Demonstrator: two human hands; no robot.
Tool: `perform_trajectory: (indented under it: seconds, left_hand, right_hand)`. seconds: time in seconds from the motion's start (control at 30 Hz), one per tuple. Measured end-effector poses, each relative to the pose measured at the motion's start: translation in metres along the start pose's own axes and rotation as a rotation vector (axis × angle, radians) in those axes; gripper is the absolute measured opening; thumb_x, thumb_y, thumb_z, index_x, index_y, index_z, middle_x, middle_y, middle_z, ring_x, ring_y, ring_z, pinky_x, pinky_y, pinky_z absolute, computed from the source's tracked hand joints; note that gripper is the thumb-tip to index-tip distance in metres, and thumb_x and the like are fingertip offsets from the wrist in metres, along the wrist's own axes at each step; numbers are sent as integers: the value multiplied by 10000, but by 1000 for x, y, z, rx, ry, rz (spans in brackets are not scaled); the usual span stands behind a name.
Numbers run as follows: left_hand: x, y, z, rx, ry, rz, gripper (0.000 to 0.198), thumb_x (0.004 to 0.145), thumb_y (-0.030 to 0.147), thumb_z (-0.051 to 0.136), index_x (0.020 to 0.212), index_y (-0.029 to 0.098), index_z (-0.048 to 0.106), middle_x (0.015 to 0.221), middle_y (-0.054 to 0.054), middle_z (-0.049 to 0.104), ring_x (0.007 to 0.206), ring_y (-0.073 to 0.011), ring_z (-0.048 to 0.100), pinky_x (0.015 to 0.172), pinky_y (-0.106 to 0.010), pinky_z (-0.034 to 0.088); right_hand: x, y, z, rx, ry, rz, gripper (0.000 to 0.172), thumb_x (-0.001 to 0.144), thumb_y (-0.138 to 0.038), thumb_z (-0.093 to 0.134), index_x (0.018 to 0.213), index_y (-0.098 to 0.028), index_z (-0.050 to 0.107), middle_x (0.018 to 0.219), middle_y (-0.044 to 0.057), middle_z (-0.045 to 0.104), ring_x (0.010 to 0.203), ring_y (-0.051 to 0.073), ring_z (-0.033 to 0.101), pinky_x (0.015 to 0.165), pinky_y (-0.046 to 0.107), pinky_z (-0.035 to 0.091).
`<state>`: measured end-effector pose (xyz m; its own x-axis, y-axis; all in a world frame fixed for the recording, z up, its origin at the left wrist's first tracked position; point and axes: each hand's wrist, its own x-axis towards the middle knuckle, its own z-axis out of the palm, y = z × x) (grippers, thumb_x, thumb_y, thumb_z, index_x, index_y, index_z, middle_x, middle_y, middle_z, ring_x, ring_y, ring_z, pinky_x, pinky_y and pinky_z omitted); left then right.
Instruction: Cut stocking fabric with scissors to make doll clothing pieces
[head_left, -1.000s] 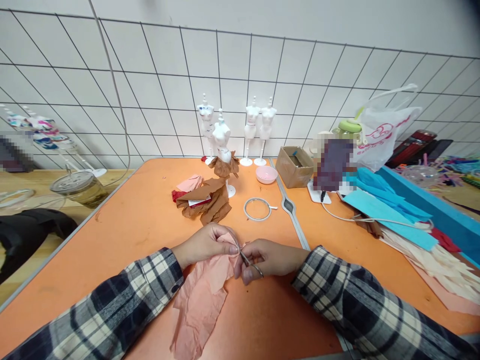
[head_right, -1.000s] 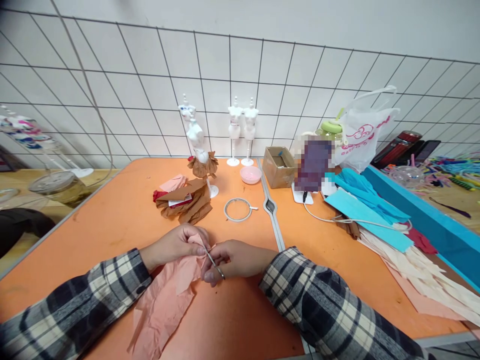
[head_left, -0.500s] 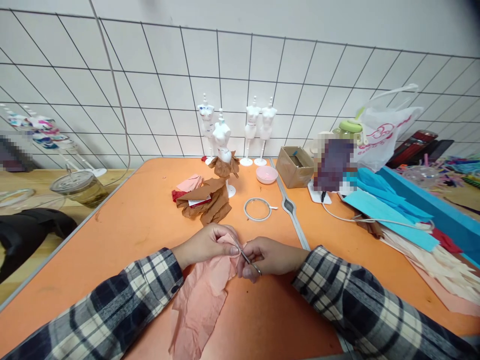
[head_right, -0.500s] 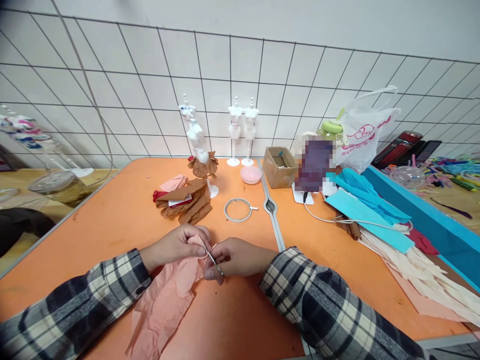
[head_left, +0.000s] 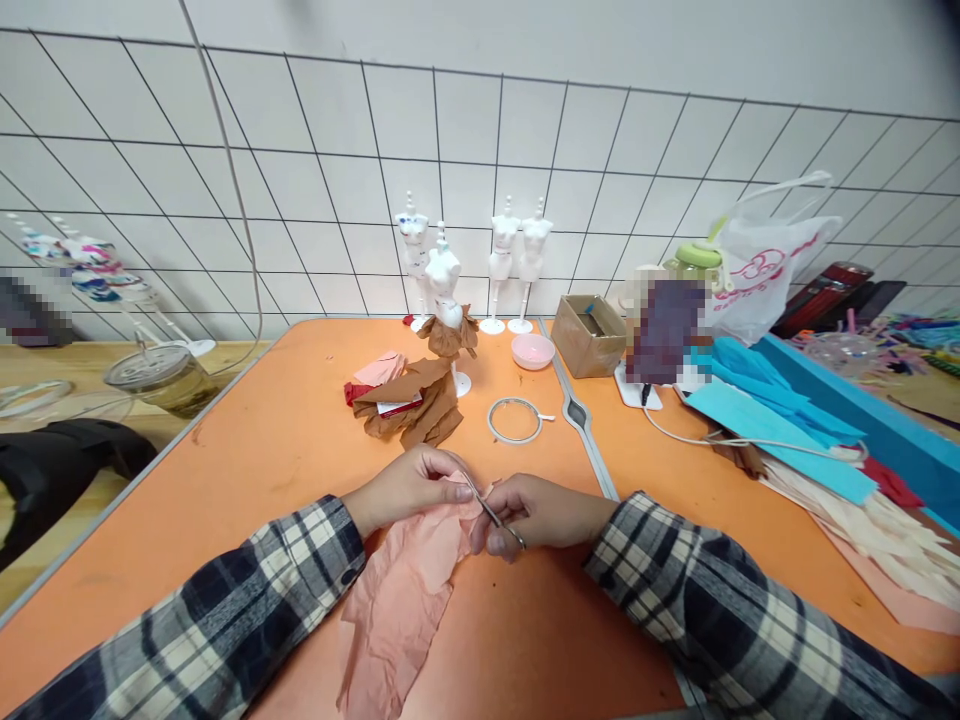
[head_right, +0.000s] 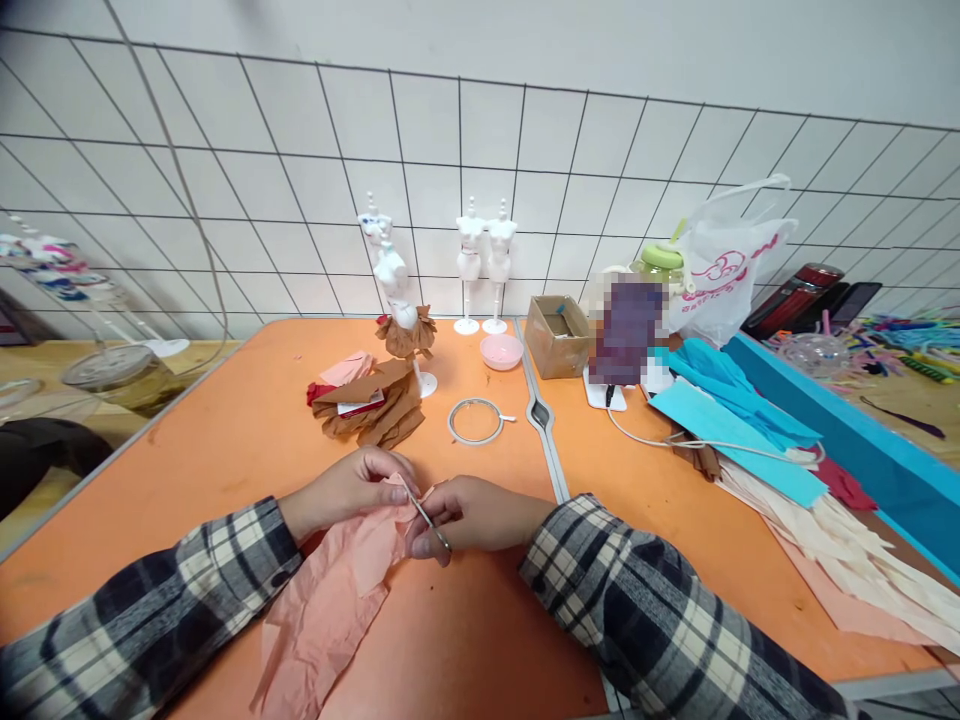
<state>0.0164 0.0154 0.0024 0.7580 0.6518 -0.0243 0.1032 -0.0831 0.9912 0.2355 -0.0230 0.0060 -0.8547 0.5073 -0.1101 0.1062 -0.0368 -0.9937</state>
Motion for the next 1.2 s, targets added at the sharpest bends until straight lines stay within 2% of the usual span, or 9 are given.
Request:
perform_trajectory:
  seconds: [0.2, 0.37, 0.53, 0.7, 0.8, 0.9, 0.93, 1.07, 1.2]
  left_hand:
    - [-1, -4, -1, -8, -25, -6, 299, 764, 405, 752, 770, 106, 755, 767, -66, 709, 711, -151, 615, 695, -249, 469]
    - [0, -4, -1, -20, -33, 0, 311, 755, 415, 758, 769, 104, 753, 776, -67, 711, 712, -146, 616, 702, -249, 476]
    - [0, -3, 0, 24, -61, -22, 301, 770, 407, 744, 781, 106, 756, 775, -71, 712, 718, -153, 619, 699, -251, 479]
    - [0, -1, 2, 15, -56, -54, 273, 753, 392, 758, 785, 121, 753, 759, -56, 714, 705, -147, 620, 699, -245, 477]
    - [-2, 3, 5, -36, 19, -64, 294, 726, 372, 784, 916, 150, 745, 860, -53, 730, 776, -155, 636, 758, -255, 483]
    - [-4, 6, 6, -130, 93, -55, 479, 697, 387, 807, 1121, 197, 689, 1040, -65, 710, 906, -180, 637, 815, -276, 488]
    - [-5, 6, 5, -158, 108, -48, 476, 696, 403, 805, 1108, 194, 692, 1040, -68, 707, 909, -183, 636, 814, -280, 490]
    - [-4, 0, 3, -155, 129, -65, 302, 726, 423, 778, 799, 134, 730, 810, -53, 714, 746, -151, 624, 729, -254, 478]
    - [-1, -3, 3, -115, 126, -63, 284, 732, 410, 778, 736, 131, 724, 762, -46, 716, 700, -138, 614, 698, -245, 467]
  right_hand:
    - [0, 1, 1, 15, -21, 12, 487, 760, -556, 692, 923, -98, 692, 674, 1, 580, 635, 99, 543, 623, 214, 423]
    - [0, 3, 1, 28, 0, 54, 476, 729, -554, 719, 871, -102, 675, 668, -7, 565, 589, 89, 519, 581, 206, 407]
    - [-1, -1, 1, -2, -41, 17, 488, 777, -569, 665, 909, -101, 697, 663, 5, 580, 651, 114, 545, 658, 231, 430]
    - [-1, -1, 1, -23, -16, 22, 473, 779, -562, 671, 855, -95, 684, 609, -17, 544, 599, 91, 500, 598, 206, 385]
    - [0, 0, 1, -17, 15, 27, 471, 784, -552, 671, 901, -96, 679, 622, -17, 550, 587, 84, 496, 587, 200, 384]
    - [0, 0, 1, -19, 44, 48, 482, 794, -544, 663, 1007, -113, 681, 670, -5, 578, 597, 84, 508, 562, 189, 386]
    - [0, 0, 0, -21, 51, 66, 481, 795, -537, 664, 1032, -119, 682, 680, -2, 583, 593, 83, 508, 545, 182, 382]
    - [-2, -3, 0, -18, 54, 93, 441, 799, -486, 670, 1064, -134, 695, 712, 1, 586, 592, 77, 496, 504, 163, 372]
    - [-1, -3, 0, -7, 23, 16, 392, 807, -455, 668, 1025, -132, 708, 734, -6, 571, 600, 66, 477, 536, 168, 371]
